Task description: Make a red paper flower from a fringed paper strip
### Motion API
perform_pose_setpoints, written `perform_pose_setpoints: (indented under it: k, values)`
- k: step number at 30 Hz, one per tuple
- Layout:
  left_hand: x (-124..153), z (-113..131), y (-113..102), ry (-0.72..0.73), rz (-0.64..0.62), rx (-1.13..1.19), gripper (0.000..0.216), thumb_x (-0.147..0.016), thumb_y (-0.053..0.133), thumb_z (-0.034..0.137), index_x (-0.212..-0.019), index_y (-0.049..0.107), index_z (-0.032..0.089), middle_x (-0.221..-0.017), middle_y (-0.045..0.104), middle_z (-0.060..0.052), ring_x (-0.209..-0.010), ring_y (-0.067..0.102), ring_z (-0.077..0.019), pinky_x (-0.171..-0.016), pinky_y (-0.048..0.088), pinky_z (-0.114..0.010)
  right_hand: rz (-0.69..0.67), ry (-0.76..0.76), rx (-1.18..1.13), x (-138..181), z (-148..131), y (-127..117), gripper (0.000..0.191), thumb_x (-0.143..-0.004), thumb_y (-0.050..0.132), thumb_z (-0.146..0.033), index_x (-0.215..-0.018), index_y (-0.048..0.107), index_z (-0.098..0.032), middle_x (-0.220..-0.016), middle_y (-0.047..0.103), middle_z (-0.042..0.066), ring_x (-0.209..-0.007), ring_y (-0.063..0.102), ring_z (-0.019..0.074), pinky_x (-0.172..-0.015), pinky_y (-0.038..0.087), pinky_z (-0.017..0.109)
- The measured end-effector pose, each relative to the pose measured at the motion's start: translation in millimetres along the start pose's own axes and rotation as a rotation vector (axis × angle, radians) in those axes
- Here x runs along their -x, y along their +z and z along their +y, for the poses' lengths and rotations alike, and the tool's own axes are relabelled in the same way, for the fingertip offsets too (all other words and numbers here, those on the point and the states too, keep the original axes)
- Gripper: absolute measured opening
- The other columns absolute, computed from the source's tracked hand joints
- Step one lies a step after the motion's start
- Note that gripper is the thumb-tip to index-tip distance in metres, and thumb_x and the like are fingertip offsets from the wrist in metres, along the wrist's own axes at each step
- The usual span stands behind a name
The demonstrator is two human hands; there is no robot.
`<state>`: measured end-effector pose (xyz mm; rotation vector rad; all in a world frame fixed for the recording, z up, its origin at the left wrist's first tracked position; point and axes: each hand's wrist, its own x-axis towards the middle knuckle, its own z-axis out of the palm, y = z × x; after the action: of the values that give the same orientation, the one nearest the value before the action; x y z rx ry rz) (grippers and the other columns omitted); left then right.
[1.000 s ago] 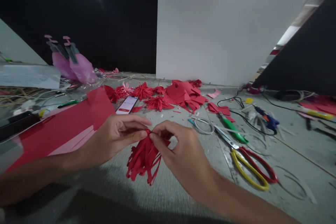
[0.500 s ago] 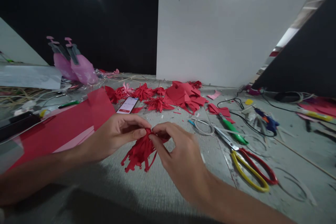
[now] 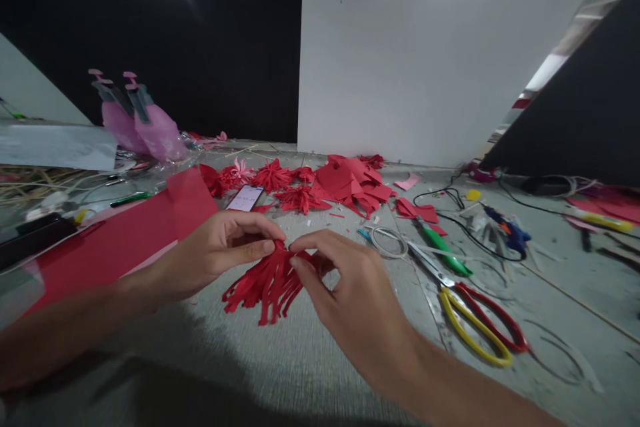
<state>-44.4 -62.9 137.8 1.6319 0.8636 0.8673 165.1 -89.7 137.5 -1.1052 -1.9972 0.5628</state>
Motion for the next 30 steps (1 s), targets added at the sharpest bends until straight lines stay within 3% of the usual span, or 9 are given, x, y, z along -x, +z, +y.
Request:
perform_pose_setpoints:
  k: [7, 10, 14, 20, 26, 30]
  values:
    - [-0.2, 0.7, 3.0, 0.024, 0.023, 0.000, 0.016, -0.090, 0.066, 0.029, -0.098, 0.067, 0.016, -0.089, 0.067, -0.003, -0.083, 0.063, -0.0132, -0.074, 0.049, -0.023, 0.027, 0.140, -0.093, 1.6, -0.4, 7.3, 0.011, -0.090, 0.059, -0.020, -0.096, 0.066, -0.024, -0.075, 0.069, -0.004, -0.056, 0.059, 0.0101, -0.051, 0.047, 0.022]
    - [0.4, -0.9, 3.4, -0.008, -0.001, 0.029, 0.025, -0.085, 0.072, 0.034, -0.103, 0.066, 0.017, -0.089, 0.067, -0.002, -0.080, 0.063, -0.0133, -0.072, 0.049, -0.024, 0.046, 0.131, -0.120, 2.2, 1.2, 9.4, 0.022, -0.088, 0.060, -0.018, -0.109, 0.064, -0.025, -0.079, 0.070, -0.004, -0.057, 0.061, 0.0100, -0.051, 0.049, 0.021]
    - [1.7, -3.4, 4.0, 0.009, 0.016, 0.009, 0.025, -0.079, 0.077, 0.026, -0.101, 0.068, 0.017, -0.092, 0.071, -0.004, -0.087, 0.067, -0.0162, -0.079, 0.053, -0.027, 0.049, 0.125, -0.132, 3.1, 1.4, 9.7, 0.031, -0.087, 0.061, -0.020, -0.117, 0.060, -0.028, -0.084, 0.071, -0.002, -0.059, 0.063, 0.0108, -0.050, 0.050, 0.022]
    - [8.7, 2.5, 11.8, 0.209, 0.182, -0.281, 0.014, -0.086, 0.070, 0.018, -0.099, 0.071, 0.019, -0.098, 0.074, -0.003, -0.092, 0.070, -0.0173, -0.083, 0.055, -0.026, 0.027, 0.202, -0.229, 0.7, -1.6, 6.8, 0.037, -0.089, 0.060, -0.025, -0.125, 0.053, -0.027, -0.087, 0.071, 0.000, -0.051, 0.060, 0.0098, -0.044, 0.052, 0.022]
    - [14.7, 0.0, 17.1, 0.419, 0.259, -0.610, 0.012, -0.089, 0.067, 0.017, -0.101, 0.068, 0.019, -0.094, 0.074, 0.000, -0.084, 0.069, -0.0139, -0.076, 0.054, -0.024, -0.010, 0.245, -0.364, 0.4, -1.4, 4.4, 0.048, -0.091, 0.056, -0.029, -0.136, 0.040, -0.028, -0.106, 0.071, 0.006, -0.051, 0.065, 0.0115, -0.038, 0.054, 0.023]
    - [13.7, -7.5, 17.4, 0.556, 0.314, -0.712, 0.014, -0.089, 0.067, 0.015, -0.102, 0.066, 0.019, -0.092, 0.073, -0.001, -0.093, 0.068, -0.0167, -0.083, 0.054, -0.028, -0.011, 0.256, -0.404, -2.4, -0.2, 0.7, 0.055, -0.089, 0.060, -0.029, -0.139, 0.037, -0.030, -0.117, 0.068, 0.009, -0.047, 0.065, 0.0110, -0.036, 0.055, 0.024]
